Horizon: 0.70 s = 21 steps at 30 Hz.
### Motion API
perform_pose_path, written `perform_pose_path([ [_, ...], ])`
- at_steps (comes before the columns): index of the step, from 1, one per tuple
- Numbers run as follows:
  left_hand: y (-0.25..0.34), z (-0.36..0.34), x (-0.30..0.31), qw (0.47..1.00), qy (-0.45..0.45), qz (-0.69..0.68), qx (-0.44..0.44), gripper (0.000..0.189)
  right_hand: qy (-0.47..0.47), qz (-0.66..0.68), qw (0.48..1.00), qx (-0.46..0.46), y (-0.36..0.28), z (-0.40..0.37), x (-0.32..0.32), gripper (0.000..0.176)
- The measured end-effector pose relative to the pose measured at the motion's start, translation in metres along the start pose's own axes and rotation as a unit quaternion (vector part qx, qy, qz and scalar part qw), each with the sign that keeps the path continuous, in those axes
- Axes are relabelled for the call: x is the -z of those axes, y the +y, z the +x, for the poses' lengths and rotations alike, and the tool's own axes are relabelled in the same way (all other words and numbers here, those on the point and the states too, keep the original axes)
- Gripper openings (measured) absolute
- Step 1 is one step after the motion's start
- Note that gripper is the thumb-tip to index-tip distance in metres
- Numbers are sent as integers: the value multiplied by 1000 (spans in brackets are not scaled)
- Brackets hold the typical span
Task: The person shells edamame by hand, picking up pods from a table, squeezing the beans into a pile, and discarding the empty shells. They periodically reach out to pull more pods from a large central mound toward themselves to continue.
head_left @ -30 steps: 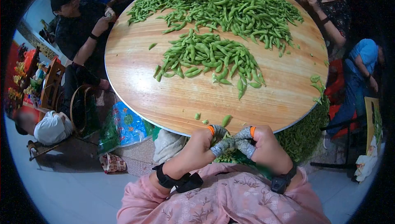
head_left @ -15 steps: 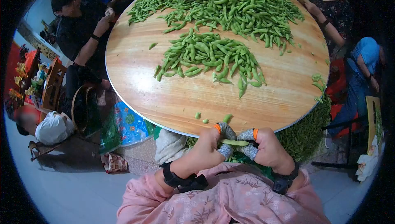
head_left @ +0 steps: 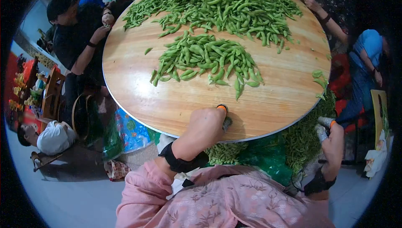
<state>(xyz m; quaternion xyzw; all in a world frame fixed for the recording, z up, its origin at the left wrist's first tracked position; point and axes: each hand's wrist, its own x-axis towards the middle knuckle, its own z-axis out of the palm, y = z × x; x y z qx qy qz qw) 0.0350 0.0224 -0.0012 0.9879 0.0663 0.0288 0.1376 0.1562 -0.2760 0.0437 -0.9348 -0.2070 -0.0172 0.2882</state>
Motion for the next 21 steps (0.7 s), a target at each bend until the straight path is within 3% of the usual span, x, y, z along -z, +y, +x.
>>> perform_pose_path([
  [2, 2, 1, 3, 1000, 4, -3, -13, 23, 10, 78, 997, -2, -9, -1, -16, 18],
  [4, 7, 0, 13, 958, -24, -254, 128, 17, -122, 255, 958, 57, -29, -3, -41, 22],
  [5, 7, -3, 13, 960, -25, -250, 126, 17, -176, 325, 928, 38, -42, -3, -55, 24],
  [7, 9, -14, 8, 810, 94, -569, 108, 14, -265, 458, 848, 21, -66, -3, -84, 28],
  [8, 12, -19, 8, 810, 94, -568, 108, 14, -298, 521, 800, 22, -76, -2, -95, 30],
  [9, 17, -23, 8, 788, 95, -602, 89, 16, -298, 521, 799, 22, -85, -1, -100, 30],
  [11, 24, -29, 13, 767, 78, -633, 70, 20, -360, 581, 728, -51, -97, 1, -108, 28],
  [12, 23, -31, 11, 767, 78, -633, 71, 20, -361, 580, 728, -51, -99, 1, -110, 28],
  [16, 19, -32, 11, 785, 83, -613, 21, 18, -261, 479, 836, 61, -100, 4, -107, 20],
  [17, 16, -30, 19, 792, 16, -607, 57, 18, -232, 422, 870, 104, -101, 5, -103, 18],
  [19, 7, -30, 21, 803, -99, -581, 88, 25, -235, 410, 874, 117, -106, 6, -98, 17],
  [21, 11, -29, 17, 771, -135, -608, 131, 24, -238, 398, 876, 133, -108, 8, -96, 16],
])
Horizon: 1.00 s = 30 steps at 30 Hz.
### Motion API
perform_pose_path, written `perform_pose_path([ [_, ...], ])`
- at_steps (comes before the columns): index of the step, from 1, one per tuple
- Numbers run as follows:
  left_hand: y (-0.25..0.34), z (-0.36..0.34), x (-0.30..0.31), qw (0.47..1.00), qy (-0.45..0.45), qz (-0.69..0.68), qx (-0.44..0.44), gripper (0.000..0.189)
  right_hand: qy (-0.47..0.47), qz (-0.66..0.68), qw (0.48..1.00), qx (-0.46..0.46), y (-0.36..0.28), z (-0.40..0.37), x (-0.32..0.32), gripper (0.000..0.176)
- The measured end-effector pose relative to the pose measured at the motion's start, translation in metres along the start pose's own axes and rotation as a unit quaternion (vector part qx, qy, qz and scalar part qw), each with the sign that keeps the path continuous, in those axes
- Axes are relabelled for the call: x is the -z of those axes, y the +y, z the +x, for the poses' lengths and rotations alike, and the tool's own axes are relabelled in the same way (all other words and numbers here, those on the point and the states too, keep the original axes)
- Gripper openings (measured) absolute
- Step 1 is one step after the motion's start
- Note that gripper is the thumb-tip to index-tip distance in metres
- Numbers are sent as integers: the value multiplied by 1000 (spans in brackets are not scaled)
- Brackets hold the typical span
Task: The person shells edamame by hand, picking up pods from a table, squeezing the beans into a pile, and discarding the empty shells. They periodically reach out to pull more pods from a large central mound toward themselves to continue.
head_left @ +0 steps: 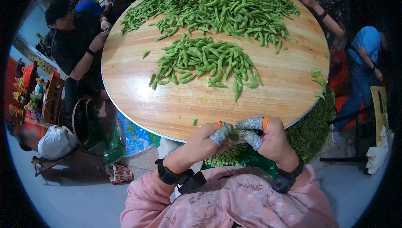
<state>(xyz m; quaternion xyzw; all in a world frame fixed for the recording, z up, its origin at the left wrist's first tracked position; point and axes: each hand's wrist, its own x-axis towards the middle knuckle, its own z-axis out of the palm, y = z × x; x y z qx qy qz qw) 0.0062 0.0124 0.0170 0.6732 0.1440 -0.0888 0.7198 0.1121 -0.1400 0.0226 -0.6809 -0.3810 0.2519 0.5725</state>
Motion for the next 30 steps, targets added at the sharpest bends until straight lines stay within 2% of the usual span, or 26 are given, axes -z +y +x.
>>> perform_pose_path([
  [1, -1, 0, -2, 998, -10, -41, 56, 23, -14, -8, 1000, 10, 0, 1, 0, 18],
  [3, 0, 0, -2, 994, -24, -91, 60, 24, -28, -17, 999, 20, 0, 1, 0, 20],
  [5, 0, 0, -4, 987, -38, -140, 64, 25, 37, -8, 999, -15, 1, 0, -4, 20],
  [6, 0, 0, -8, 994, -2, -110, -1, 22, 36, -8, 999, -15, 3, -1, -3, 20],
  [7, 0, 0, -10, 994, 34, -78, -66, 20, 40, 46, 996, -61, 4, -1, -1, 19],
  [8, -3, -1, -11, 994, 34, -79, -66, 20, 45, 99, 988, -107, 6, -2, 0, 18],
  [9, -6, -2, -12, 994, 59, -28, -92, 16, 44, 99, 988, -109, 6, -2, 0, 18],
  [11, -8, -2, -13, 990, 80, 23, -115, 13, -24, 190, 973, -126, 5, -4, 0, 14],
  [12, -7, -2, -12, 969, 97, 173, -144, 17, -22, 191, 973, -127, 4, -5, 0, 14],
  [13, -6, -2, -11, 925, 113, 319, -170, 23, -33, 203, 969, -138, 4, -5, 0, 14],
  [14, -6, -2, -10, 926, 112, 319, -170, 23, -44, 215, 964, -149, 3, -5, 0, 13],
  [16, -7, -3, -8, 880, 116, 403, -224, 31, -45, 230, 961, -149, 5, -5, -1, 13],
  [20, -4, -4, -10, 854, 133, 449, -225, 26, -59, 248, 956, -147, 10, -5, -1, 12],
  [23, -4, -4, -10, 848, 131, 461, -226, 31, -50, 237, 959, -144, 9, -5, -3, 12],
  [25, -1, -6, -11, 824, 124, 500, -235, 36, -45, 228, 962, -139, 10, -5, -3, 12],
  [30, 1, -7, -12, 819, 132, 490, -269, 38, -50, 247, 956, -150, 14, -6, -7, 11],
])
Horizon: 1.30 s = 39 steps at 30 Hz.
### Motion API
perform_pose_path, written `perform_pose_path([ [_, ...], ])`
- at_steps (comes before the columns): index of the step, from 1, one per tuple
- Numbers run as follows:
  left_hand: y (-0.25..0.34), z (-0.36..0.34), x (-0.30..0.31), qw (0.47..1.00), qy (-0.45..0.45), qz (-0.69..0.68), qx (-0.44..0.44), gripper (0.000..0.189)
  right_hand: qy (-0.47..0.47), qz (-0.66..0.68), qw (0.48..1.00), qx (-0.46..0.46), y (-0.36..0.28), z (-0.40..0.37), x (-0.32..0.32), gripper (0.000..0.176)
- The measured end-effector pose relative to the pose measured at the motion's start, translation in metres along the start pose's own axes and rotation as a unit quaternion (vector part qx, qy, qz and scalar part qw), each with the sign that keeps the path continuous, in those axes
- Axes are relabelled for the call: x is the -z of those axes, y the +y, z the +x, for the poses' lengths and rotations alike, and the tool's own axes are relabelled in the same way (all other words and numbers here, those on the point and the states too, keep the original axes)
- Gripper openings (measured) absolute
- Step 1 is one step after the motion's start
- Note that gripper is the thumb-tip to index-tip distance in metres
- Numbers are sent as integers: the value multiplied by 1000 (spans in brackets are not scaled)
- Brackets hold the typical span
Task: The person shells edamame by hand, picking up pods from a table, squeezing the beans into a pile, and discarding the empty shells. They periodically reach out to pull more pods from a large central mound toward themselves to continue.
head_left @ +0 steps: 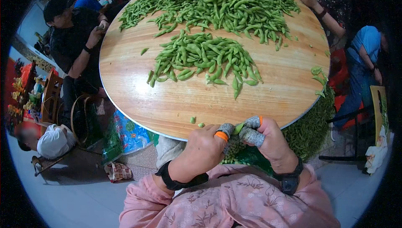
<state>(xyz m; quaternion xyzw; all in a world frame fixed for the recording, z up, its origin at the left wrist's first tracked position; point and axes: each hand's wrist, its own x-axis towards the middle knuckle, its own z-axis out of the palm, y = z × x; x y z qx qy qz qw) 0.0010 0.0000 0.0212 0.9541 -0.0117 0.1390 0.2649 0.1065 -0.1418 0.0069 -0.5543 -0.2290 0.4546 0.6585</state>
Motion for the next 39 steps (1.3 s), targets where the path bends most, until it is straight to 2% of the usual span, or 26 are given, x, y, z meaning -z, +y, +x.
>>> perform_pose_path([
  [13, -2, 2, 2, 998, 10, 40, -43, 29, -15, 14, 1000, 3, -8, -2, 2, 15],
  [23, 1, 0, 4, 998, -23, 46, -21, 32, -10, 11, 1000, 13, 2, 3, 3, 12],
  [25, -4, -4, 0, 997, -35, -58, 20, 25, -10, 18, 1000, 21, 1, 2, 2, 11],
  [26, -4, -4, -2, 997, -35, -58, 21, 25, -11, 24, 999, 30, 1, 2, 2, 11],
  [28, -4, -4, -6, 966, -10, -248, 78, 14, -13, 24, 999, 41, -1, 1, 0, 10],
  [29, -3, -4, -8, 966, -11, -248, 77, 14, -15, 24, 998, 51, -1, 1, 0, 10],
  [31, -2, -4, -11, 894, 22, -430, 125, 10, -23, -3, 996, 84, 4, 1, -1, 11],
  [32, -3, -4, -10, 894, 23, -430, 125, 10, -31, -30, 992, 117, 5, 2, -1, 11],
  [34, -4, -5, -5, 807, -31, -544, 226, 13, -30, -54, 989, 131, 2, 2, -3, 12],
  [36, -5, -6, -8, 806, -28, -543, 235, 13, -31, -77, 986, 147, -2, 2, -4, 12],
  [38, -5, -9, -11, 804, -23, -540, 248, 14, -47, -179, 975, 125, -6, 1, -3, 13],
  [39, -5, -10, -12, 832, -18, -499, 240, 10, -51, -178, 975, 126, -7, 2, -4, 13],
])
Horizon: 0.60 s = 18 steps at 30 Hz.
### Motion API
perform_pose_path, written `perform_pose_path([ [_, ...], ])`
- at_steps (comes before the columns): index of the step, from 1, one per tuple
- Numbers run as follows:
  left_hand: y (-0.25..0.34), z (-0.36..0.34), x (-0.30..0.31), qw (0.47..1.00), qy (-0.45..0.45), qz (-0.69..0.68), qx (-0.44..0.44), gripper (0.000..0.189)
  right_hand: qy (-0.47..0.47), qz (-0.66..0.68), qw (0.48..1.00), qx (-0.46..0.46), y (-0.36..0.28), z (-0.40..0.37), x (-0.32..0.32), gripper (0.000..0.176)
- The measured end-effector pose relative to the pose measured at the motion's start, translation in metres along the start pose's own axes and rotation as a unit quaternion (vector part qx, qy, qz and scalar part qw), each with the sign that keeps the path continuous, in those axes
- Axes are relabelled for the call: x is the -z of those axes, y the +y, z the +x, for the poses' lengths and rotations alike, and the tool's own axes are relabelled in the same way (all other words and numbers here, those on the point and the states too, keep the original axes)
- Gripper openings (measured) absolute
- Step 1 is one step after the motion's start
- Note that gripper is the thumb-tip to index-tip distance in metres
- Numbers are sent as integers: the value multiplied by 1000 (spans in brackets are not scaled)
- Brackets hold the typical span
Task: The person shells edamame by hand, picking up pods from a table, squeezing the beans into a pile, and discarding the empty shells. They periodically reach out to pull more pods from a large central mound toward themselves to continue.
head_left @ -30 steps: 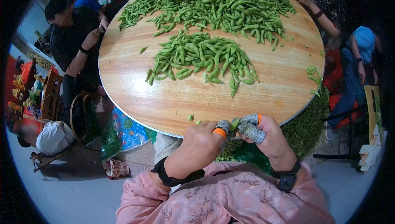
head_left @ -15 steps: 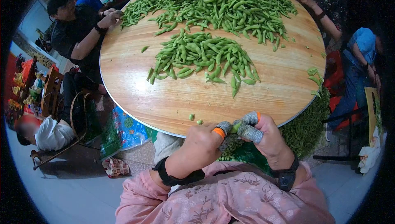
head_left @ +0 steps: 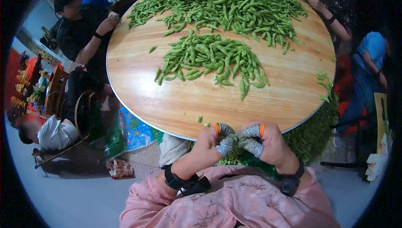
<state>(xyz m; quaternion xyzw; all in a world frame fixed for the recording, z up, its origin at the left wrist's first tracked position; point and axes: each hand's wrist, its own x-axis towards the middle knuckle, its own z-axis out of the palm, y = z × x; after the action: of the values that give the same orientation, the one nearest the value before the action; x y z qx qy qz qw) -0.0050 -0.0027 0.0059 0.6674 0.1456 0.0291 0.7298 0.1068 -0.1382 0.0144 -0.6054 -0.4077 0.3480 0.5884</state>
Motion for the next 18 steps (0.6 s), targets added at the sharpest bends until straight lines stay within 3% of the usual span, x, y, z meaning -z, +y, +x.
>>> perform_pose_path([
  [3, -12, 0, -3, 995, 26, 80, -55, 6, -32, -71, 997, 11, 1, 1, -2, 14],
  [4, -15, 0, -4, 989, 37, 111, -94, 12, 0, -60, 998, -3, 6, 0, -5, 14],
  [5, -14, -4, 0, 976, 34, 198, -81, 22, 33, -49, 998, -17, 8, -2, -5, 13],
  [6, -13, -5, 4, 976, 34, 198, -81, 22, 33, -49, 998, -17, 7, -4, -2, 13],
  [8, -14, -3, 16, 891, 142, 357, -243, 24, 112, -61, 991, -36, 1, -11, 12, 14],
  [12, -22, 10, 47, 868, 245, 385, -197, 26, 170, -134, 975, -58, -1, -42, 54, 13],
  [13, -23, 8, 46, 868, 244, 385, -198, 26, 202, -140, 967, -65, 0, -51, 64, 14],
  [16, -22, -1, 33, 862, 107, 437, -231, 31, 252, -172, 947, -103, -4, -77, 90, 16],
  [18, 1, -2, 23, 801, 63, 508, -310, 30, 270, -198, 933, -134, 0, -93, 103, 18],
])
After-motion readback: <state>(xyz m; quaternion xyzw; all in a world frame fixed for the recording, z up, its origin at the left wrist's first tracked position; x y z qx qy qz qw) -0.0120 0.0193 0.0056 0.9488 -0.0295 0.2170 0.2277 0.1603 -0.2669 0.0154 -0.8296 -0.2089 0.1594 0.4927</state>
